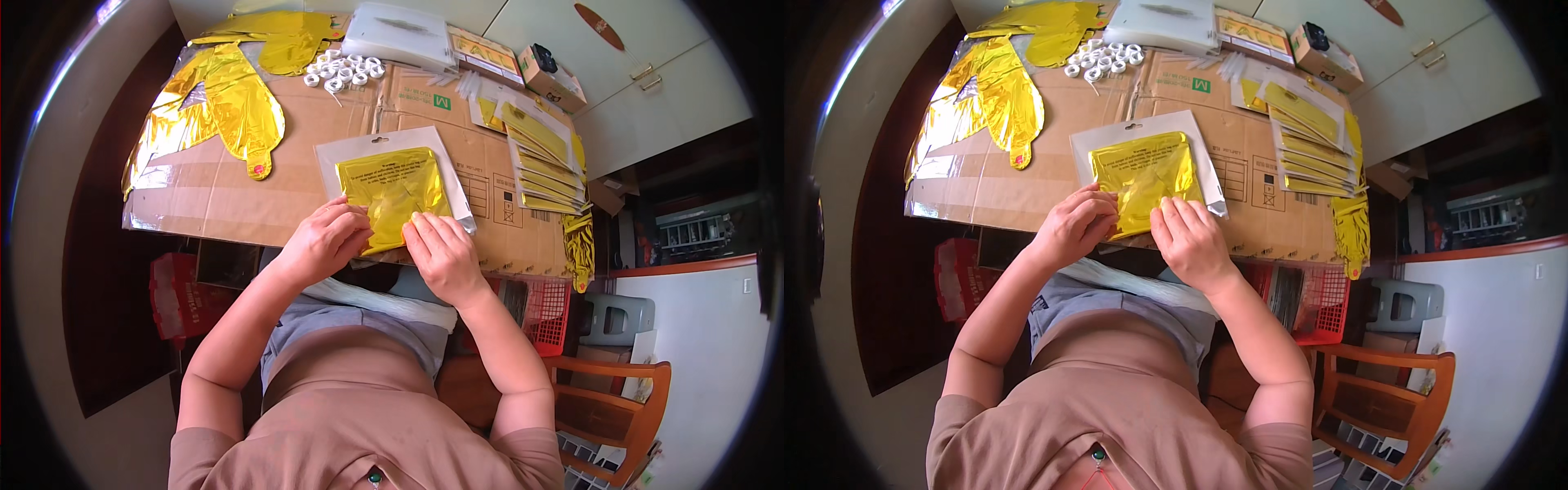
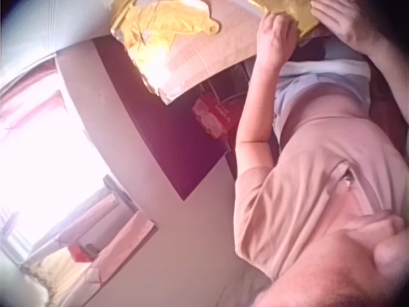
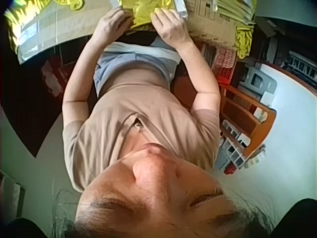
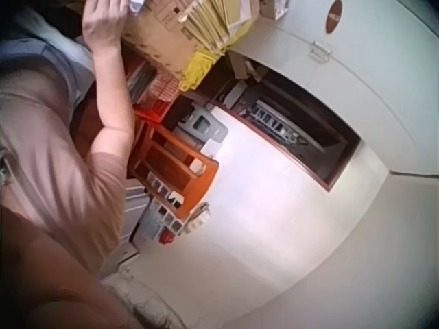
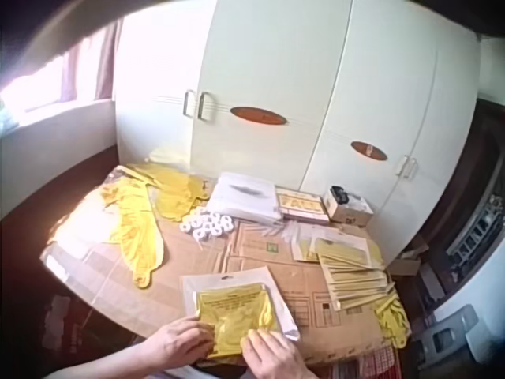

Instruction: Folding uninflated gold foil balloons and placing them into clear plastic packaging sleeves.

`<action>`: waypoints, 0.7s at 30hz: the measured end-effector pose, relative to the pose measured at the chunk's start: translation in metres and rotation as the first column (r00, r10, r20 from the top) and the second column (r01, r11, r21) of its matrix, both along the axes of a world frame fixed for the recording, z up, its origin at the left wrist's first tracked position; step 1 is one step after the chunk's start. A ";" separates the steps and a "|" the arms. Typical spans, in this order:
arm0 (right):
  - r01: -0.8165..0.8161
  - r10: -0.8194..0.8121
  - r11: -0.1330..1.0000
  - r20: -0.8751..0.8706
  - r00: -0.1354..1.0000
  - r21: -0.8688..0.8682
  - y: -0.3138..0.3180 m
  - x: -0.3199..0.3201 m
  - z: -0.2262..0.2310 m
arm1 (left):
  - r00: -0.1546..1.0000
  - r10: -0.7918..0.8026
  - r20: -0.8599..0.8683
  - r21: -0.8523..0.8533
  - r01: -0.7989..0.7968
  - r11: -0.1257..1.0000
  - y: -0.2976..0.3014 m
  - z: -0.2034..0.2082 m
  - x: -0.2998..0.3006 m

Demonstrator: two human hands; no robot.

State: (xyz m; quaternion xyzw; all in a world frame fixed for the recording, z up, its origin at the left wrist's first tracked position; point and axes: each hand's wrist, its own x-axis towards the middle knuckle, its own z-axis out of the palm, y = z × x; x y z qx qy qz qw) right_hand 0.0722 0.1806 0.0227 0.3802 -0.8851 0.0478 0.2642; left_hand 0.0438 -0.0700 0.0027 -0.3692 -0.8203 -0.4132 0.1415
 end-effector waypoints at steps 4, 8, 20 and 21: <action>0.023 -0.022 0.994 0.012 1.000 -0.109 -0.001 0.001 -0.003 | 1.000 -0.014 0.020 0.010 0.013 1.000 -0.002 0.001 -0.002; 0.032 -0.025 0.986 0.045 0.999 -0.163 -0.002 -0.001 -0.002 | 0.999 0.020 0.025 0.033 -0.021 0.999 -0.003 0.000 -0.002; -0.054 0.049 0.995 -0.067 0.997 -0.080 -0.007 0.029 0.013 | 0.991 0.125 -0.048 0.050 -0.122 0.991 0.004 0.000 -0.007; -0.052 0.047 0.995 -0.066 0.997 -0.082 -0.009 0.033 0.013 | 0.989 0.129 -0.072 0.045 -0.126 0.991 0.006 0.002 -0.007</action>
